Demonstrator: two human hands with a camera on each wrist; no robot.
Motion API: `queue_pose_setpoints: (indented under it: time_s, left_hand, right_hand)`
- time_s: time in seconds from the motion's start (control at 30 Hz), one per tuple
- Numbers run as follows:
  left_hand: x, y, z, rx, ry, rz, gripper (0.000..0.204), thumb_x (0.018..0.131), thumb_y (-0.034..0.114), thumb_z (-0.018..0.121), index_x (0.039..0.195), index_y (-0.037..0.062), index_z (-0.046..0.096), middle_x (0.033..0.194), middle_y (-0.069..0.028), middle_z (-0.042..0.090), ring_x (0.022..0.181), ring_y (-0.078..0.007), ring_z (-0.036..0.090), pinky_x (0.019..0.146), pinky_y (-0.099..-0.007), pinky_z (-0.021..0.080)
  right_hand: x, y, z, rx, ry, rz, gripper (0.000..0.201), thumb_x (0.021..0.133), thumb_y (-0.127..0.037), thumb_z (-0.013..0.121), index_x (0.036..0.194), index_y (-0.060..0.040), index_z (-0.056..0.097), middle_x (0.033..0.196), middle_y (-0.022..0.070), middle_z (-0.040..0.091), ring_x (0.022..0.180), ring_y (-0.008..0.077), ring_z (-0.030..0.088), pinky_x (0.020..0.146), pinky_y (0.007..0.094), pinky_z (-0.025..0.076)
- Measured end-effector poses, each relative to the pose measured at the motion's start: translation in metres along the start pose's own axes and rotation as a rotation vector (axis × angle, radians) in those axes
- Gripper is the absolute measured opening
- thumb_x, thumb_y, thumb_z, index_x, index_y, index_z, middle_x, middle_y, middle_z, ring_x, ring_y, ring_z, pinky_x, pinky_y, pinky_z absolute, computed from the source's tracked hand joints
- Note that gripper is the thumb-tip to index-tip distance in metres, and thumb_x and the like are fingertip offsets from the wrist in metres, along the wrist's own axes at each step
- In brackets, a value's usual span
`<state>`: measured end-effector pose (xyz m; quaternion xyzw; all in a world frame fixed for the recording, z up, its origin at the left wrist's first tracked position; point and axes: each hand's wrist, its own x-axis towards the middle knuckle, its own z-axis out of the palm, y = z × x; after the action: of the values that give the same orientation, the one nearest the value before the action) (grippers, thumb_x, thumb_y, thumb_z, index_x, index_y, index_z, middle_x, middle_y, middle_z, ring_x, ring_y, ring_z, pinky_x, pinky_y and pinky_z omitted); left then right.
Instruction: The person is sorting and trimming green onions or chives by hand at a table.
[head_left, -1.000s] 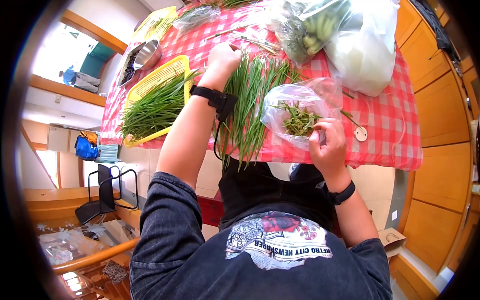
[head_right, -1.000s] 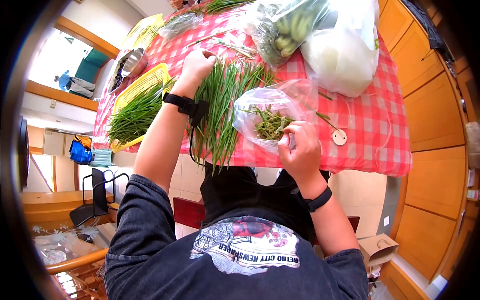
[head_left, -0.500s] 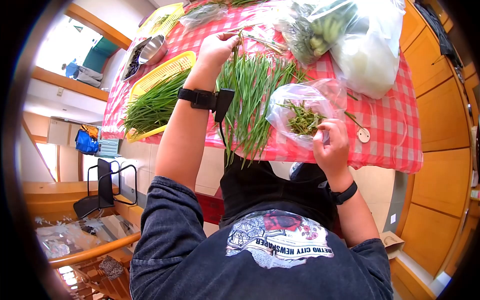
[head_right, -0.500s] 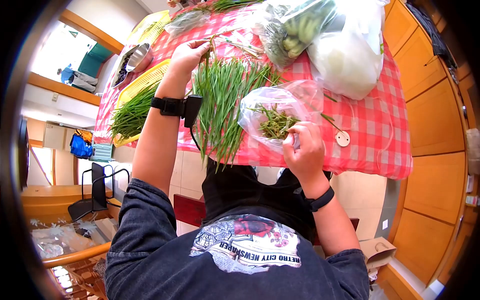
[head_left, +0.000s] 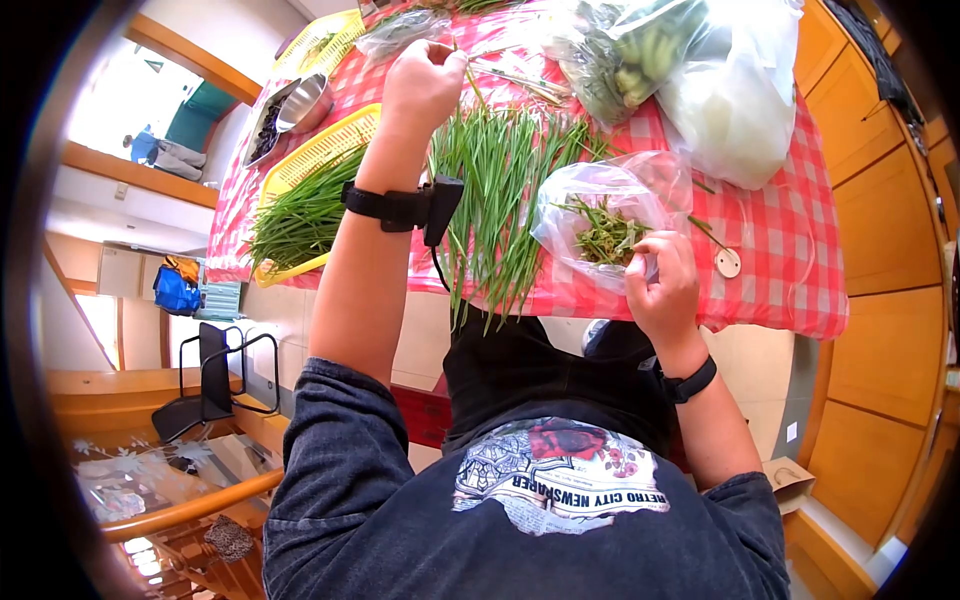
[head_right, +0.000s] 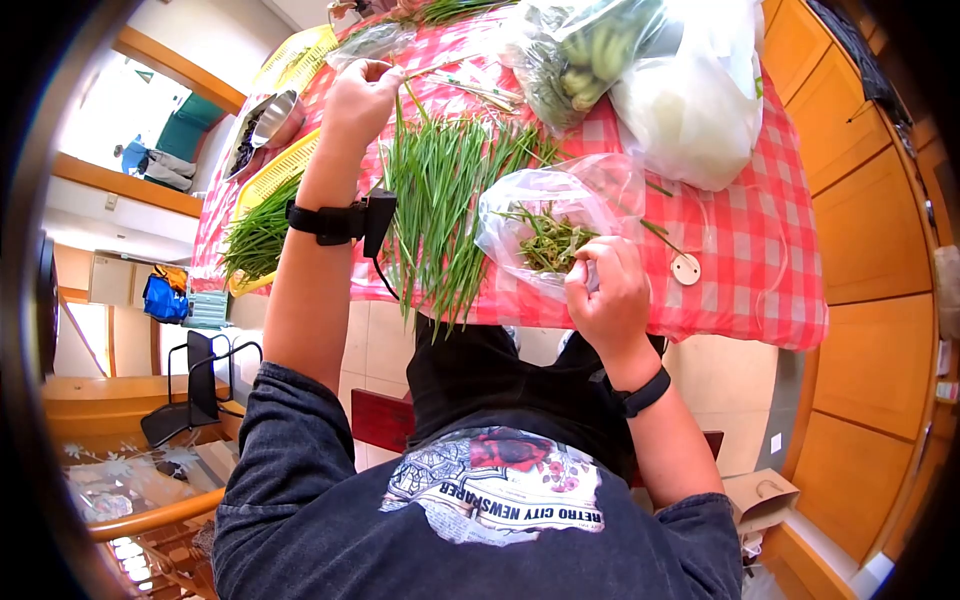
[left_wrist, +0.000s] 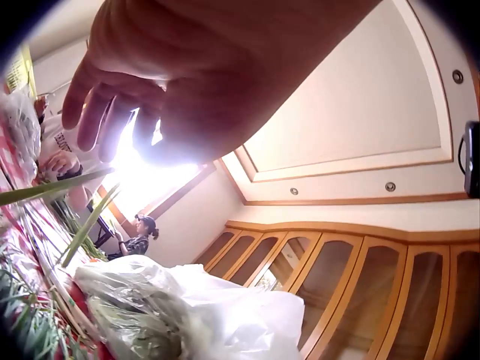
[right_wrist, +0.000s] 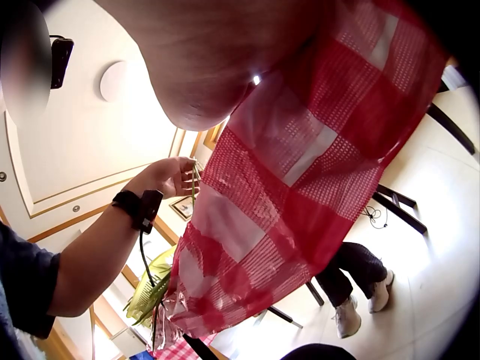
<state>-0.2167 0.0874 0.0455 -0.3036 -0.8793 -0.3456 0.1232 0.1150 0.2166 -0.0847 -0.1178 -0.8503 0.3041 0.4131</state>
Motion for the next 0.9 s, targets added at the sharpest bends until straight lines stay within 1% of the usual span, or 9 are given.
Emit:
queue_pose_setpoints:
  time_s: [0.07, 0.1, 0.2, 0.23, 0.37, 0.43, 0.53, 0.77, 0.9]
  left_hand:
    - [0.005, -0.005, 0.000, -0.252, 0.009, 0.014, 0.037, 0.095, 0.031, 0.073, 0.107, -0.0038, 0.071, 0.096, -0.0152, 0.076, 0.089, -0.0237, 0.073, 0.083, -0.0357, 0.056]
    - [0.007, -0.004, -0.002, -0.299, 0.015, 0.009, 0.037, 0.096, 0.030, 0.075, 0.108, -0.0041, 0.071, 0.093, -0.0103, 0.076, 0.085, -0.0166, 0.070, 0.079, -0.0319, 0.055]
    - [0.011, -0.002, -0.009, -0.513, 0.042, -0.037, 0.035, 0.097, 0.029, 0.076, 0.108, -0.0039, 0.071, 0.093, -0.0071, 0.075, 0.085, -0.0132, 0.068, 0.078, -0.0297, 0.055]
    - [0.013, -0.001, -0.012, -0.503, 0.013, -0.058, 0.033, 0.098, 0.028, 0.075, 0.110, -0.0032, 0.071, 0.095, -0.0055, 0.074, 0.085, -0.0109, 0.066, 0.078, -0.0274, 0.053]
    - [0.011, 0.009, -0.017, -0.621, 0.008, -0.024, 0.035, 0.098, 0.027, 0.076, 0.113, -0.0038, 0.070, 0.097, -0.0061, 0.074, 0.086, -0.0113, 0.066, 0.078, -0.0268, 0.052]
    - [0.011, 0.017, -0.021, -0.622, 0.001, -0.055, 0.032, 0.102, 0.024, 0.072, 0.121, -0.0004, 0.065, 0.105, -0.0057, 0.072, 0.094, -0.0101, 0.064, 0.087, -0.0232, 0.050]
    - [0.010, 0.026, -0.028, -0.550, 0.073, -0.126, 0.034, 0.101, 0.023, 0.072, 0.123, -0.0023, 0.066, 0.106, -0.0062, 0.072, 0.097, -0.0109, 0.065, 0.090, -0.0238, 0.049]
    - [0.039, -0.016, -0.032, -0.541, 0.032, -0.112, 0.032, 0.101, 0.020, 0.071, 0.123, -0.0040, 0.068, 0.105, -0.0074, 0.074, 0.094, -0.0107, 0.067, 0.086, -0.0236, 0.052]
    - [0.040, -0.015, -0.035, -0.539, 0.057, -0.093, 0.028, 0.102, 0.019, 0.069, 0.120, -0.0031, 0.068, 0.106, -0.0085, 0.077, 0.094, -0.0097, 0.068, 0.085, -0.0231, 0.052]
  right_hand:
    - [0.000, -0.001, 0.000, -0.001, 0.006, -0.006, 0.012, 0.082, -0.002, 0.065, 0.092, -0.0037, 0.061, 0.092, 0.0140, 0.065, 0.091, 0.0354, 0.063, 0.079, 0.0437, 0.053]
    - [0.001, -0.001, 0.000, -0.001, 0.007, -0.008, 0.011, 0.082, -0.002, 0.065, 0.092, -0.0038, 0.061, 0.092, 0.0139, 0.065, 0.091, 0.0354, 0.063, 0.080, 0.0436, 0.053]
    - [0.000, -0.001, 0.000, -0.003, 0.009, -0.009, 0.011, 0.082, -0.002, 0.065, 0.092, -0.0039, 0.061, 0.092, 0.0138, 0.065, 0.091, 0.0353, 0.063, 0.080, 0.0435, 0.053]
    - [0.000, 0.000, 0.000, -0.005, 0.007, -0.008, 0.011, 0.082, -0.002, 0.065, 0.092, -0.0039, 0.062, 0.092, 0.0138, 0.065, 0.091, 0.0353, 0.063, 0.080, 0.0434, 0.053]
    - [0.001, -0.001, -0.001, -0.002, 0.007, -0.012, 0.011, 0.082, -0.002, 0.065, 0.091, -0.0039, 0.062, 0.092, 0.0137, 0.065, 0.091, 0.0353, 0.063, 0.080, 0.0434, 0.053]
    - [0.001, -0.002, -0.001, 0.000, 0.010, -0.020, 0.011, 0.081, -0.001, 0.065, 0.091, -0.0038, 0.062, 0.092, 0.0135, 0.065, 0.091, 0.0353, 0.063, 0.079, 0.0433, 0.053]
    - [0.001, -0.001, -0.001, 0.002, 0.010, -0.019, 0.011, 0.081, -0.001, 0.065, 0.091, -0.0037, 0.062, 0.092, 0.0132, 0.065, 0.091, 0.0352, 0.063, 0.079, 0.0433, 0.053]
    - [0.001, -0.001, -0.001, 0.007, 0.008, -0.016, 0.011, 0.081, -0.001, 0.065, 0.091, -0.0037, 0.062, 0.092, 0.0128, 0.065, 0.090, 0.0350, 0.063, 0.079, 0.0432, 0.053]
    - [0.001, -0.001, -0.001, 0.000, 0.007, -0.014, 0.010, 0.081, -0.002, 0.065, 0.091, -0.0040, 0.062, 0.092, 0.0127, 0.065, 0.090, 0.0349, 0.063, 0.078, 0.0432, 0.053]
